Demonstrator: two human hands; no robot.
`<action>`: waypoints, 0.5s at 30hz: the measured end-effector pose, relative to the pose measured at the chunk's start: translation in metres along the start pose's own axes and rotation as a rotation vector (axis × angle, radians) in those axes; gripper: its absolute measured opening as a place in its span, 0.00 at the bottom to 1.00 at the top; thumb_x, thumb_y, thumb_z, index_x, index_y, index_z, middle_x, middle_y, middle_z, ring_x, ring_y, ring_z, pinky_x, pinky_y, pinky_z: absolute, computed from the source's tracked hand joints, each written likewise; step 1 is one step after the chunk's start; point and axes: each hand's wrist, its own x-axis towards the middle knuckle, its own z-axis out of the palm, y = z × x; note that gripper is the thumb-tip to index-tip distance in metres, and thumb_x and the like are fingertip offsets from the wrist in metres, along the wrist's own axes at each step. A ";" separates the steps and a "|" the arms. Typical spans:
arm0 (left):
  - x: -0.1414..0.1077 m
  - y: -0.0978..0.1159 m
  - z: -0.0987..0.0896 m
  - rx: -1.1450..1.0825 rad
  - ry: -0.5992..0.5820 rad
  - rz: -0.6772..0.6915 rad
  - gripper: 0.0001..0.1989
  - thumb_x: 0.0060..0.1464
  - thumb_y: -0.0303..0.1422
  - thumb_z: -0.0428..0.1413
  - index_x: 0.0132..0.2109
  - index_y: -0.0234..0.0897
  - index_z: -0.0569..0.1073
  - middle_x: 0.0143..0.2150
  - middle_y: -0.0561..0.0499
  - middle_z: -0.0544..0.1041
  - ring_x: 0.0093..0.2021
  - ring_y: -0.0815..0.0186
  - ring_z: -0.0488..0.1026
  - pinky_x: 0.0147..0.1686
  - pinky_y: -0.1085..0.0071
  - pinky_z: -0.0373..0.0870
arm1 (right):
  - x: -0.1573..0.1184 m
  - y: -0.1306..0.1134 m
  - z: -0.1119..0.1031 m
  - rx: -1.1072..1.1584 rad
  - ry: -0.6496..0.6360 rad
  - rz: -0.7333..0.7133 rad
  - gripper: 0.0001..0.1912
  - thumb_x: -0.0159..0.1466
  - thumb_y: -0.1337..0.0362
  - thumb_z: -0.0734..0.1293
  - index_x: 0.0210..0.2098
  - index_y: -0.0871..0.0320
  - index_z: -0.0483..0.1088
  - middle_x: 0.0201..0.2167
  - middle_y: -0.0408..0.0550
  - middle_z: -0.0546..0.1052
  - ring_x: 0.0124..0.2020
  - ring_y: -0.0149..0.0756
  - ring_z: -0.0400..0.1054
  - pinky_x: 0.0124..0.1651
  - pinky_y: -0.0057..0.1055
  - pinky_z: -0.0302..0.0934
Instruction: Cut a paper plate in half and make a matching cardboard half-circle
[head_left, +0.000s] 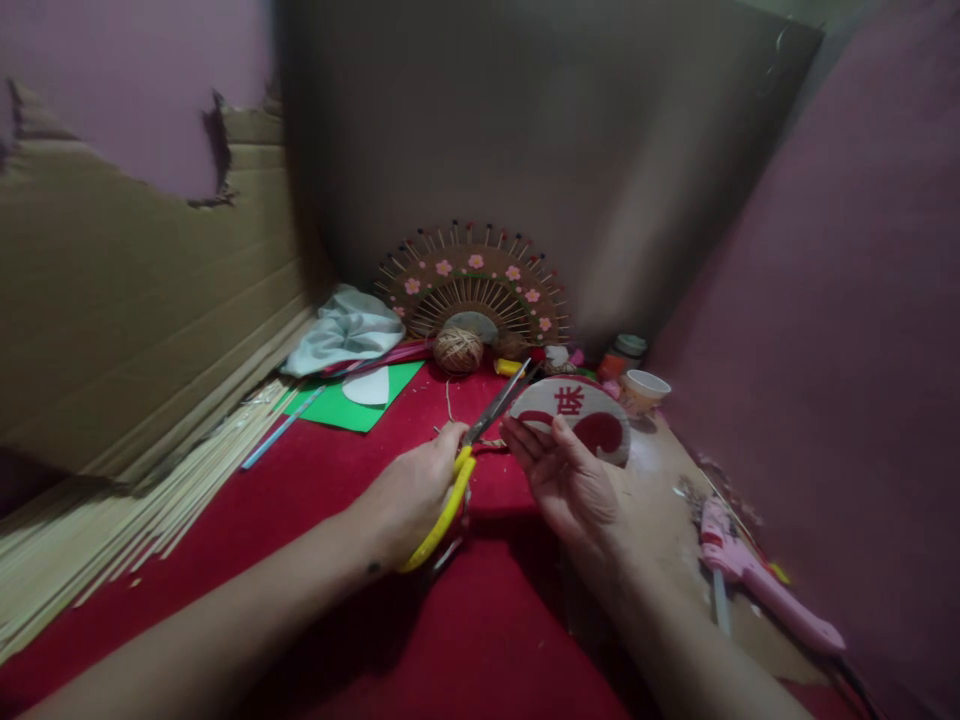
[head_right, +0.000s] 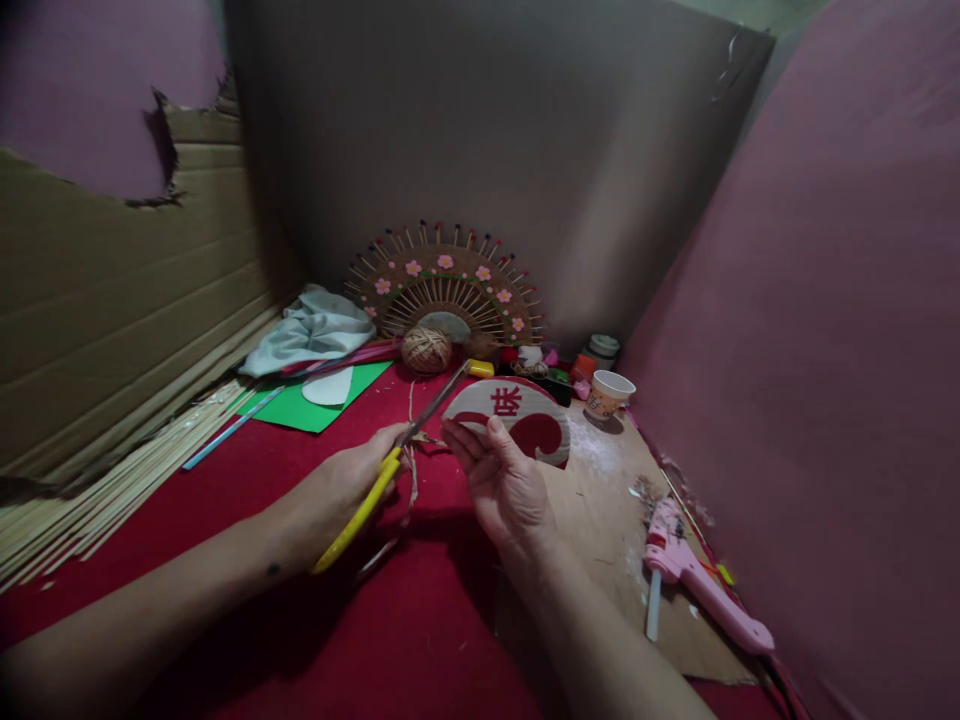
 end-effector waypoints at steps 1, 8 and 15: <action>0.000 0.002 0.000 0.018 -0.011 0.007 0.12 0.47 0.31 0.50 0.42 0.38 0.67 0.24 0.53 0.68 0.23 0.67 0.67 0.22 0.74 0.56 | 0.000 0.000 0.000 0.000 0.006 0.000 0.04 0.52 0.65 0.69 0.22 0.58 0.72 0.28 0.47 0.78 0.41 0.39 0.71 0.55 0.40 0.55; 0.003 0.005 0.005 -0.245 -0.066 -0.168 0.11 0.51 0.39 0.49 0.38 0.36 0.67 0.20 0.54 0.68 0.18 0.68 0.66 0.17 0.75 0.57 | -0.002 0.002 -0.001 -0.186 -0.025 0.038 0.08 0.54 0.62 0.67 0.29 0.62 0.73 0.32 0.52 0.78 0.38 0.37 0.71 0.51 0.37 0.59; 0.012 0.011 -0.007 -0.979 -0.156 -0.309 0.20 0.45 0.48 0.54 0.34 0.33 0.69 0.19 0.51 0.71 0.13 0.68 0.66 0.13 0.72 0.62 | -0.020 0.001 0.006 -0.698 -0.161 -0.140 0.09 0.55 0.66 0.67 0.36 0.56 0.75 0.37 0.49 0.76 0.38 0.37 0.69 0.47 0.34 0.60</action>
